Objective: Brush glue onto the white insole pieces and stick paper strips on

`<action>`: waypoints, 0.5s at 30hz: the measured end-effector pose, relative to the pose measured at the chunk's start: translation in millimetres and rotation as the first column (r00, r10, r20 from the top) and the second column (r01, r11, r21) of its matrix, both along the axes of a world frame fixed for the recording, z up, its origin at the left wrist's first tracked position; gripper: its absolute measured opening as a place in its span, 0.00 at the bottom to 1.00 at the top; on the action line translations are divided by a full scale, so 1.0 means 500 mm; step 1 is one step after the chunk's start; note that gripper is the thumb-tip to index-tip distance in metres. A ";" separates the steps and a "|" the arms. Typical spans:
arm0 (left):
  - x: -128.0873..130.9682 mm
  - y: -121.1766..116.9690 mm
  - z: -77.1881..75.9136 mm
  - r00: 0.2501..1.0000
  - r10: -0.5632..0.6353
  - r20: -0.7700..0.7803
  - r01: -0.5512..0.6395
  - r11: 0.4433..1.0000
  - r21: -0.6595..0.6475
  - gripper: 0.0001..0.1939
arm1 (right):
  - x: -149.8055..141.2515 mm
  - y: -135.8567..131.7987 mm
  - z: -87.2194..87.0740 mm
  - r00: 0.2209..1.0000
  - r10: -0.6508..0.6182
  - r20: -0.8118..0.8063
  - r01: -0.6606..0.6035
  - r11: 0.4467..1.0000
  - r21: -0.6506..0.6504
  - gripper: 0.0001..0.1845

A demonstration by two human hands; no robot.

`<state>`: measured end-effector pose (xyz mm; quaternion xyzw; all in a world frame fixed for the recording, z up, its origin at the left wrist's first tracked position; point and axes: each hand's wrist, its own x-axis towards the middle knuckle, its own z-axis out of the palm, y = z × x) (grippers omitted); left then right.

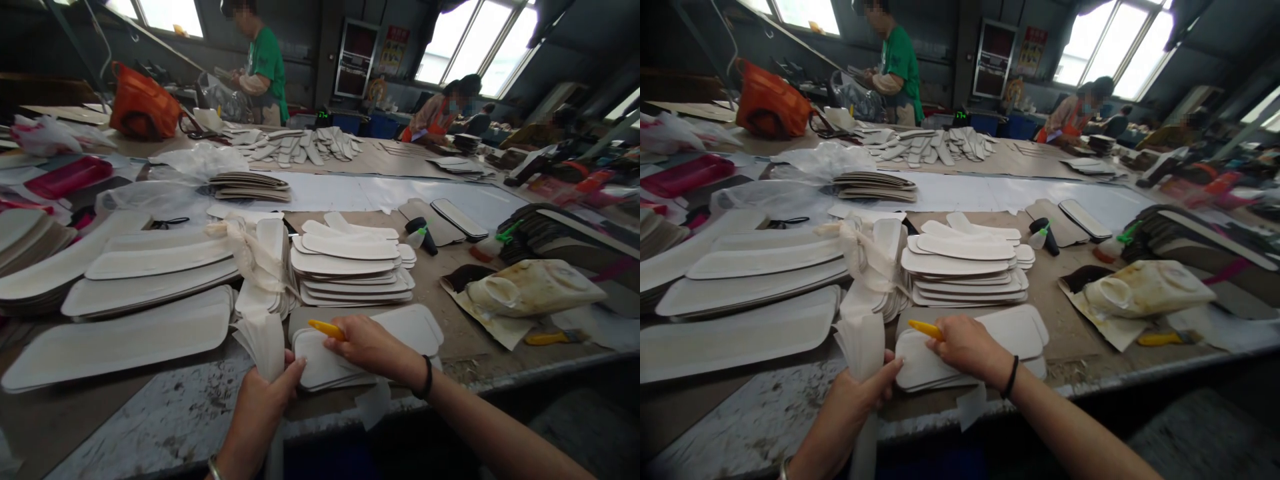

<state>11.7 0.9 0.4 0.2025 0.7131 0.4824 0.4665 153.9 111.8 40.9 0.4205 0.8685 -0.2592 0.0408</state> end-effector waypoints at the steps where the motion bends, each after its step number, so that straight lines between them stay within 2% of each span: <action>1: 0.000 0.002 0.000 0.999 -0.009 -0.034 0.009 1.000 0.000 0.18 | -0.001 -0.002 0.003 1.000 -0.001 0.015 0.001 1.000 0.007 0.09; 4: -0.002 0.010 -0.004 0.992 -0.050 -0.115 0.050 0.999 -0.006 0.17 | -0.004 -0.007 0.010 0.998 0.019 0.062 -0.019 1.000 0.006 0.12; 9: -0.004 0.016 -0.019 0.991 -0.052 -0.127 0.051 0.999 -0.015 0.18 | 0.020 -0.008 0.026 0.989 0.043 0.142 -0.043 0.999 -0.004 0.14; 12: -0.008 0.016 -0.034 0.995 -0.044 -0.087 0.042 0.999 -0.022 0.22 | 0.082 -0.008 0.043 0.980 0.004 0.200 0.000 1.000 -0.021 0.13; 15: -0.013 0.015 -0.050 0.999 -0.028 -0.046 0.027 0.999 -0.026 0.25 | 0.169 -0.012 0.058 0.974 -0.125 0.190 0.129 0.992 -0.009 0.12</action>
